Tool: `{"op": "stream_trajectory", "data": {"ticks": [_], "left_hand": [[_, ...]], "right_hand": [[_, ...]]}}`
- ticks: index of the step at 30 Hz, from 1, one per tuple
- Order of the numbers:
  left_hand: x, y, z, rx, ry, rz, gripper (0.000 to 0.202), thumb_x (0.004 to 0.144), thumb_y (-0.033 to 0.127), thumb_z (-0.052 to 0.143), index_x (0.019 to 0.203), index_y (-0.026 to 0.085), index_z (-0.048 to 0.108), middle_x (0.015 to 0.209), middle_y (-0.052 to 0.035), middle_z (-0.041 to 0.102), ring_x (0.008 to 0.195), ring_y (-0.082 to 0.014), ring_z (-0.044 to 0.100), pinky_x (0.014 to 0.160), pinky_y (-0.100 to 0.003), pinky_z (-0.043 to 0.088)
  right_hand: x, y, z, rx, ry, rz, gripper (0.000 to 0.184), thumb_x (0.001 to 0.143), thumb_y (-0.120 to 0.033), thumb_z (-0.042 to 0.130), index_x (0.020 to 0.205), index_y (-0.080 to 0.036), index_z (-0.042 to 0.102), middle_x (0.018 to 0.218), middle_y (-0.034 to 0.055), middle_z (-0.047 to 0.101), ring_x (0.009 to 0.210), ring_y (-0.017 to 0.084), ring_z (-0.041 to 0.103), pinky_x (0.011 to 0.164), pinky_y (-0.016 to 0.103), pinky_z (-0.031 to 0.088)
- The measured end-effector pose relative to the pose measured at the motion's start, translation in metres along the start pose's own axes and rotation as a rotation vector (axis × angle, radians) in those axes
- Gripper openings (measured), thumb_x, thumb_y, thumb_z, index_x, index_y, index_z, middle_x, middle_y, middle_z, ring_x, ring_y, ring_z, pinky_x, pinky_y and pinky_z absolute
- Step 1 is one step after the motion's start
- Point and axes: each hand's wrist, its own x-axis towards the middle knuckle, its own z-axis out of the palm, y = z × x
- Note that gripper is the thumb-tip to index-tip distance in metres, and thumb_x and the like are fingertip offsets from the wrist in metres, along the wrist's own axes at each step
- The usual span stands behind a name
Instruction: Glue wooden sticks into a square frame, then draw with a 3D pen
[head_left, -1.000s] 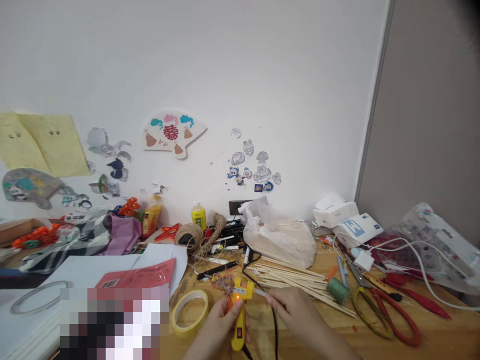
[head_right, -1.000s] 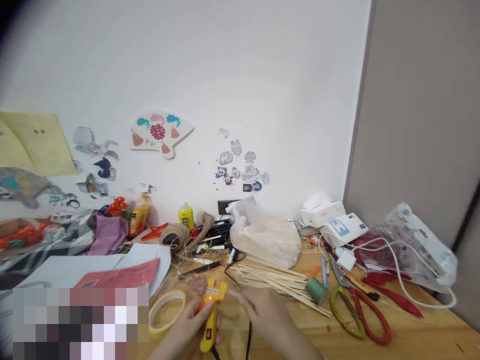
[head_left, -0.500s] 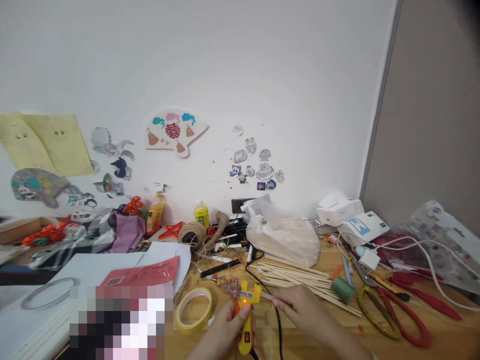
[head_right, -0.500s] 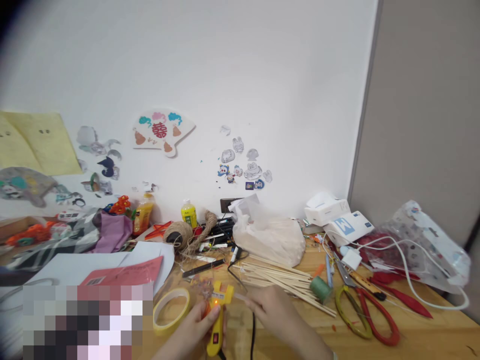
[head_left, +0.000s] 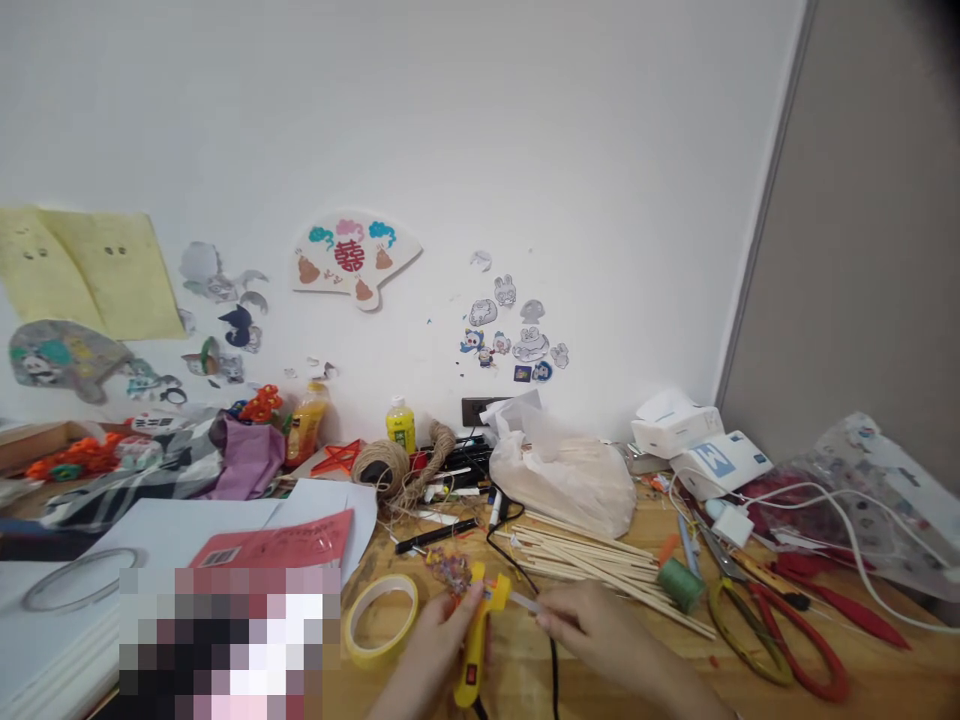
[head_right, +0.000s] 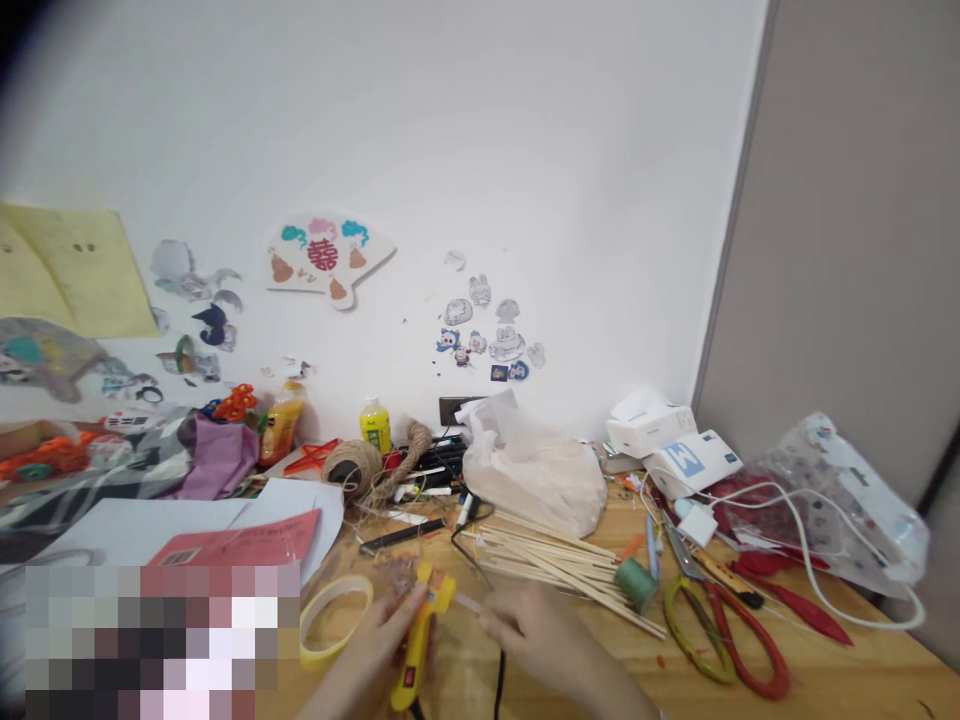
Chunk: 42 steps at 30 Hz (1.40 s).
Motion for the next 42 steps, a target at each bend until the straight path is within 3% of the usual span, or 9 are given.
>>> {"op": "stream_trajectory", "data": {"ticks": [4, 6, 9, 13, 20, 26, 35, 39, 42], "left_hand": [[0.003, 0.012, -0.014, 0.194, 0.01, 0.06, 0.043, 0.055, 0.049, 0.071, 0.08, 0.015, 0.06, 0.07, -0.0035, 0.066, 0.066, -0.022, 0.06, 0.059, -0.031, 0.046], [0.003, 0.015, -0.019, 0.269, -0.011, 0.074, 0.038, 0.052, 0.036, 0.072, 0.082, 0.015, 0.061, 0.077, -0.0045, 0.069, 0.077, -0.0246, 0.062, 0.069, -0.031, 0.047], [0.003, 0.013, -0.024, 0.569, -0.018, 0.087, 0.037, 0.057, 0.033, 0.067, 0.088, 0.014, 0.062, 0.087, -0.008, 0.07, 0.083, -0.0273, 0.062, 0.074, -0.034, 0.045], [0.003, 0.008, -0.027, 0.933, 0.065, 0.154, 0.035, 0.063, 0.039, 0.064, 0.086, 0.012, 0.064, 0.089, -0.0132, 0.069, 0.082, -0.0295, 0.062, 0.074, -0.036, 0.043], [0.005, 0.013, -0.03, 1.255, 0.221, 0.247, 0.036, 0.074, 0.037, 0.057, 0.099, 0.012, 0.064, 0.097, -0.0158, 0.065, 0.094, -0.0327, 0.06, 0.079, -0.039, 0.042], [0.012, 0.005, -0.034, 1.214, 0.248, 0.414, 0.03, 0.083, 0.027, 0.046, 0.105, 0.013, 0.062, 0.1, -0.0147, 0.065, 0.095, -0.0286, 0.061, 0.082, -0.039, 0.045], [0.013, 0.0, -0.024, 0.956, 0.247, 0.741, 0.026, 0.083, 0.037, 0.049, 0.079, 0.018, 0.066, 0.088, -0.0125, 0.067, 0.085, -0.0271, 0.063, 0.078, -0.043, 0.051], [0.008, 0.001, -0.017, 0.852, 0.191, 0.749, 0.026, 0.083, 0.038, 0.049, 0.08, 0.019, 0.067, 0.086, -0.0116, 0.066, 0.084, -0.0267, 0.063, 0.078, -0.042, 0.051], [0.004, 0.001, -0.013, 0.761, 0.153, 0.699, 0.029, 0.083, 0.041, 0.049, 0.089, 0.02, 0.069, 0.094, -0.0135, 0.068, 0.092, -0.0279, 0.062, 0.085, -0.043, 0.05]], "right_hand": [[0.001, 0.0, 0.002, 0.063, -0.099, -0.083, 0.033, 0.092, -0.03, 0.043, 0.07, -0.018, 0.065, 0.063, -0.0024, 0.06, 0.059, 0.013, 0.05, 0.054, 0.021, 0.03], [0.003, 0.006, 0.002, 0.009, -0.031, -0.025, 0.029, 0.092, -0.027, 0.043, 0.079, -0.019, 0.068, 0.074, 0.0004, 0.065, 0.069, 0.015, 0.055, 0.062, 0.022, 0.036], [0.005, 0.025, 0.0, -0.162, 0.153, 0.142, 0.026, 0.086, -0.018, 0.048, 0.105, -0.019, 0.066, 0.102, 0.008, 0.066, 0.095, 0.021, 0.057, 0.082, 0.027, 0.039], [0.001, 0.058, 0.001, -0.424, 0.155, 0.378, 0.063, 0.071, -0.017, 0.064, 0.131, -0.008, 0.049, 0.134, 0.0211, 0.047, 0.121, 0.034, 0.041, 0.098, 0.04, 0.032], [0.006, 0.064, 0.0, -0.505, 0.124, 0.434, 0.027, 0.076, -0.007, 0.051, 0.096, -0.012, 0.069, 0.104, 0.0164, 0.064, 0.102, 0.031, 0.054, 0.085, 0.038, 0.04], [0.013, 0.063, 0.002, -0.488, 0.159, 0.435, 0.023, 0.081, -0.005, 0.049, 0.09, -0.011, 0.07, 0.095, 0.0151, 0.068, 0.095, 0.028, 0.059, 0.079, 0.033, 0.041], [0.012, 0.07, -0.001, -0.37, 0.41, 0.353, 0.025, 0.087, -0.012, 0.046, 0.095, -0.019, 0.069, 0.093, 0.0078, 0.071, 0.088, 0.023, 0.062, 0.077, 0.03, 0.043], [0.01, 0.066, -0.004, -0.29, 0.509, 0.274, 0.025, 0.088, -0.013, 0.045, 0.098, -0.018, 0.068, 0.095, 0.009, 0.071, 0.09, 0.023, 0.061, 0.082, 0.033, 0.044], [0.006, 0.048, -0.009, -0.204, 0.581, 0.197, 0.03, 0.092, -0.018, 0.039, 0.108, -0.017, 0.065, 0.102, 0.0106, 0.07, 0.096, 0.023, 0.06, 0.085, 0.034, 0.044]]}}
